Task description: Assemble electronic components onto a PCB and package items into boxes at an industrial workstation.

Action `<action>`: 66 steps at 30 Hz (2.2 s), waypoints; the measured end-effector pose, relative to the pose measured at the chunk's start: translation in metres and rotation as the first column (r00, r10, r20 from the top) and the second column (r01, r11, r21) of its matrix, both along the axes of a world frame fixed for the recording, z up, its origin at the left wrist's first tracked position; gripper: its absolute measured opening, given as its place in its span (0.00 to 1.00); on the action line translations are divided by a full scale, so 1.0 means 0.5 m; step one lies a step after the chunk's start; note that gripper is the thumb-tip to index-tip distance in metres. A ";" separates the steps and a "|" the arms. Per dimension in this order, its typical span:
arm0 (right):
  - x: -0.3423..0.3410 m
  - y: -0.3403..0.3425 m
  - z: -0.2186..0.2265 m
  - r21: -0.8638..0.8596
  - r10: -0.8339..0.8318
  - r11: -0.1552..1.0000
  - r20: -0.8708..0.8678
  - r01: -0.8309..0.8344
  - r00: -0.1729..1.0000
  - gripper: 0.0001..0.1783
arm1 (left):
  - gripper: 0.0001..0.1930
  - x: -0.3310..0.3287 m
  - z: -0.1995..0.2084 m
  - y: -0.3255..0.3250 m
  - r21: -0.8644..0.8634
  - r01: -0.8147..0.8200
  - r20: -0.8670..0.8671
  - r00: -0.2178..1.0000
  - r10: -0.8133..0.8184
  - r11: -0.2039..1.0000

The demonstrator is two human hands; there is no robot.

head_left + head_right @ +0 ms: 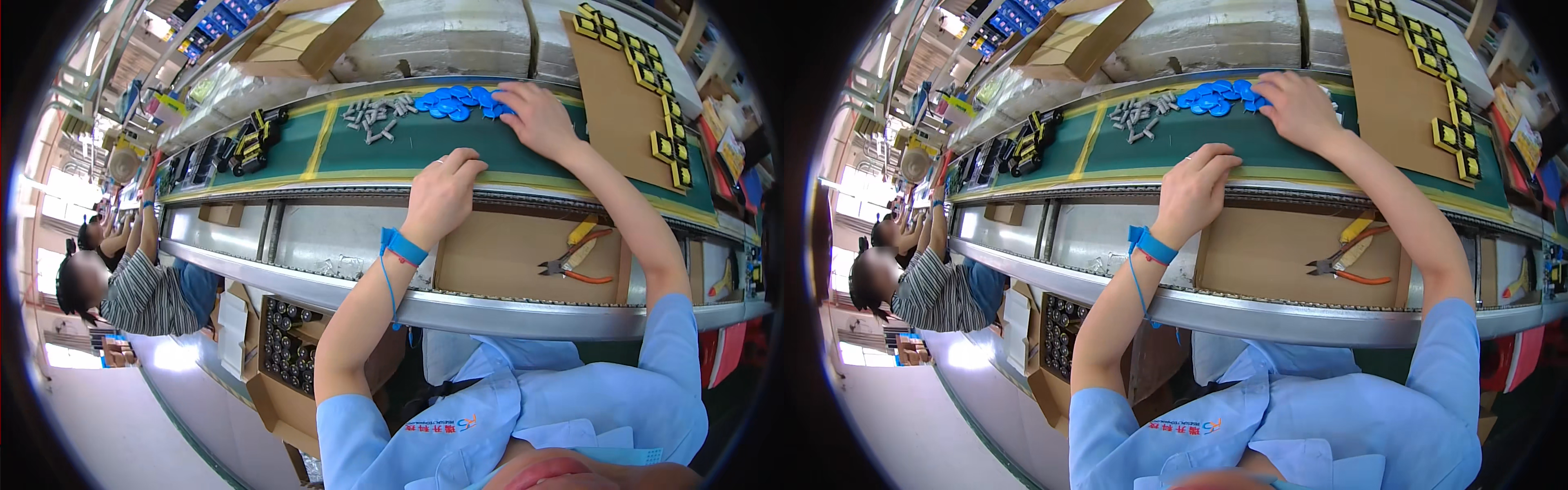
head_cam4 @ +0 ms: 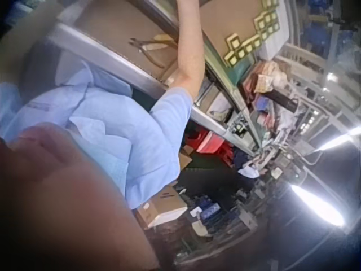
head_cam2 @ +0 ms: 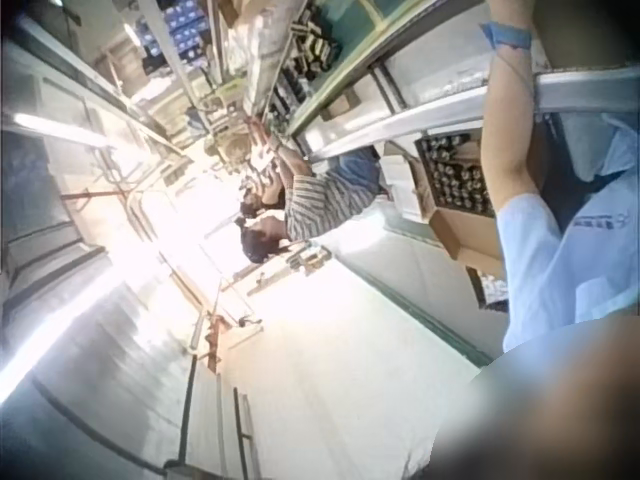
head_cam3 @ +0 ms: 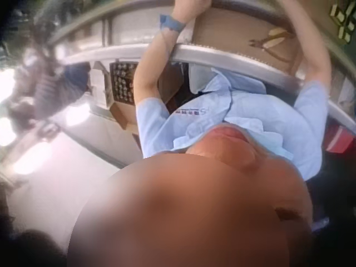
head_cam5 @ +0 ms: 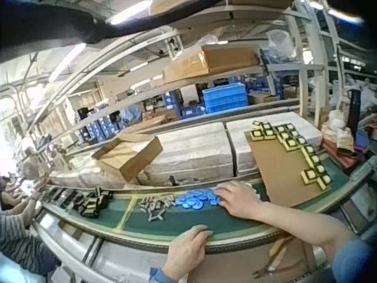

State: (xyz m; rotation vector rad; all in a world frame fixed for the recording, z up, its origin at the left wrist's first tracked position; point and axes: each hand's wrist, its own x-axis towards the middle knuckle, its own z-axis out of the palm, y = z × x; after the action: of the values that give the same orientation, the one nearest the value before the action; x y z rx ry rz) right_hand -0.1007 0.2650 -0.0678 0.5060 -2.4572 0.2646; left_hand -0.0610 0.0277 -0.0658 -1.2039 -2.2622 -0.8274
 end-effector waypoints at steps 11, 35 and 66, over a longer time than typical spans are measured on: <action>0.022 0.065 0.017 0.051 -0.184 0.983 0.288 0.177 0.940 0.24 | 0.07 -0.010 0.012 -0.013 0.033 0.027 0.128 0.991 -0.031 0.999; 0.058 0.100 0.038 -0.229 0.067 0.973 0.416 0.032 0.907 0.16 | 0.07 -0.017 0.000 -0.024 0.188 -0.040 0.297 0.955 -0.018 0.981; 0.043 -0.085 0.014 -0.264 0.422 0.894 0.223 -0.362 0.879 0.27 | 0.37 -0.349 -0.013 -0.621 -0.296 -0.756 0.168 0.560 0.811 0.584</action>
State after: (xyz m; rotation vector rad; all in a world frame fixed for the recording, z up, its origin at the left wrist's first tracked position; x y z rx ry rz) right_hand -0.0792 0.2226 -0.0606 0.9290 -2.5247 0.8110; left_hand -0.2353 -0.2829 -0.0722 0.0134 -2.7695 -0.4225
